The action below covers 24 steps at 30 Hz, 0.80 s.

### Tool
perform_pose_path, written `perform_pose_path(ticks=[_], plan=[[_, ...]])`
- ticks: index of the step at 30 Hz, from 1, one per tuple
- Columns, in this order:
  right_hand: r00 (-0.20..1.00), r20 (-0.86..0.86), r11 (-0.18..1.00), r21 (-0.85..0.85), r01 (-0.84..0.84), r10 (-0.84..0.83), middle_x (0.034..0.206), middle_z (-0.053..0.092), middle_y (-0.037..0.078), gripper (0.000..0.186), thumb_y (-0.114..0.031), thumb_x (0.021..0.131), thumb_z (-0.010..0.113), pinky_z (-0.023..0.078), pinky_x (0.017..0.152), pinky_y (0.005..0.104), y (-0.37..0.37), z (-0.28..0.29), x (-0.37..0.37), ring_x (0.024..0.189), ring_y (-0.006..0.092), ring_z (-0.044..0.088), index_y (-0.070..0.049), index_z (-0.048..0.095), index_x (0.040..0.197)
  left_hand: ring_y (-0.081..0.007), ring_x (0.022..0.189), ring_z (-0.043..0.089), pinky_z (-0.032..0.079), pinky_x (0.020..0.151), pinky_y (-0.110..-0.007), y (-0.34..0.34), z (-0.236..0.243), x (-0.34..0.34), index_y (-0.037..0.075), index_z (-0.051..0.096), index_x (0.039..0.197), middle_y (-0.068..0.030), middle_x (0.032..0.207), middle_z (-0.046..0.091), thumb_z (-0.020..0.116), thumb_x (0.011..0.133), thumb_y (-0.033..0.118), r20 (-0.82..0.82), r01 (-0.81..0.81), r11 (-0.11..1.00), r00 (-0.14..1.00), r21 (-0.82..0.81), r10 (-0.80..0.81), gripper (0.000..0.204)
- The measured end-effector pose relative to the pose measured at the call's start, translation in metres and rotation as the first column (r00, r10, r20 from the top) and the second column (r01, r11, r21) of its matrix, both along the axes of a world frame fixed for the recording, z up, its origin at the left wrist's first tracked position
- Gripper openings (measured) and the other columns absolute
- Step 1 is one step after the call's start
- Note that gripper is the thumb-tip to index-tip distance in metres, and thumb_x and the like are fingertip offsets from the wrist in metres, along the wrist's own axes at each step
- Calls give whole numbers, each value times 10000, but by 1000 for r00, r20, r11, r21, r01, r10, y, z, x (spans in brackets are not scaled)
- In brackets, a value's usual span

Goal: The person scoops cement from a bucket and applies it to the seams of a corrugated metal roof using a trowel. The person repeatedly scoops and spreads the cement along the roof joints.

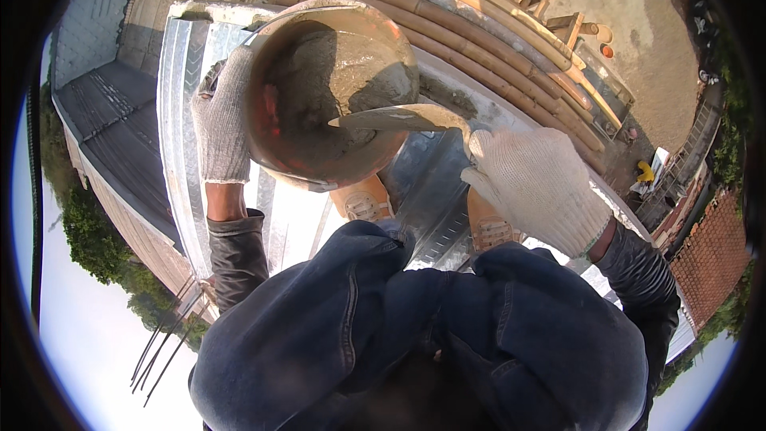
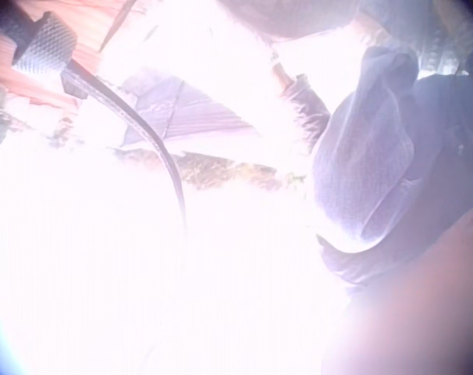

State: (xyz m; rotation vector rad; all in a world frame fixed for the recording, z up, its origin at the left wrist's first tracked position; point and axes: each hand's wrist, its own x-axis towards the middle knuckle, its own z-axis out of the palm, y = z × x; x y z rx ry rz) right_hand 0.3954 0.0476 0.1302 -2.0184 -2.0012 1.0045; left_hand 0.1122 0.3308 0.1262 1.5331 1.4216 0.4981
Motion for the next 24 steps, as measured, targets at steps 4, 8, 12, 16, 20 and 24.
perform_pose_path(ticks=[4,8,12,16,20,24], plan=[[988,-19,982,-109,-155,154,1199,755,111,436,-303,1078,672,607,966,483,34,-4,-11,1091,311,768,-78,653,1452,-83,945,690,575,840,-270,-3,-11,-2,-7,809,1237,-41,1053,800,746,1114,228,-16,15,1000,1000,24,-14,273],[978,-64,800,587,-123,197,928,750,114,285,-321,1052,721,595,718,459,23,-53,-23,783,374,748,-78,750,1198,-81,753,695,543,644,-256,-17,1,13,10,808,1176,-14,890,764,770,1097,270,-37,14,997,999,73,-11,274],[939,-283,930,357,-86,195,901,746,140,292,-341,1056,725,596,741,480,46,-33,-36,815,401,743,-61,738,1137,-101,842,707,549,738,-275,-26,4,16,-2,811,1243,-47,994,785,746,1100,223,-151,-4,995,988,99,19,274],[865,-499,986,-118,-117,43,879,731,174,351,-389,1052,748,589,773,493,62,-15,-34,830,426,722,-40,724,1037,-102,809,721,570,713,-283,-16,-7,-1,-1,801,1253,-48,965,788,753,1092,233,-123,101,983,989,154,-82,288],[796,-603,903,-365,-225,-46,882,744,194,465,-474,1088,689,590,753,468,73,-8,-22,776,365,733,-14,754,1077,-131,938,740,587,813,-294,4,-16,-22,4,777,1327,-83,1089,792,740,1110,258,-52,118,976,993,181,-111,336],[748,-641,882,-438,-172,-173,854,724,164,431,-455,1036,761,568,763,449,49,-4,-3,767,336,705,-25,738,1050,-179,1143,763,608,999,-329,23,-26,-57,-3,725,1438,-124,1293,794,692,1149,265,74,-41,996,996,-81,47,395]])
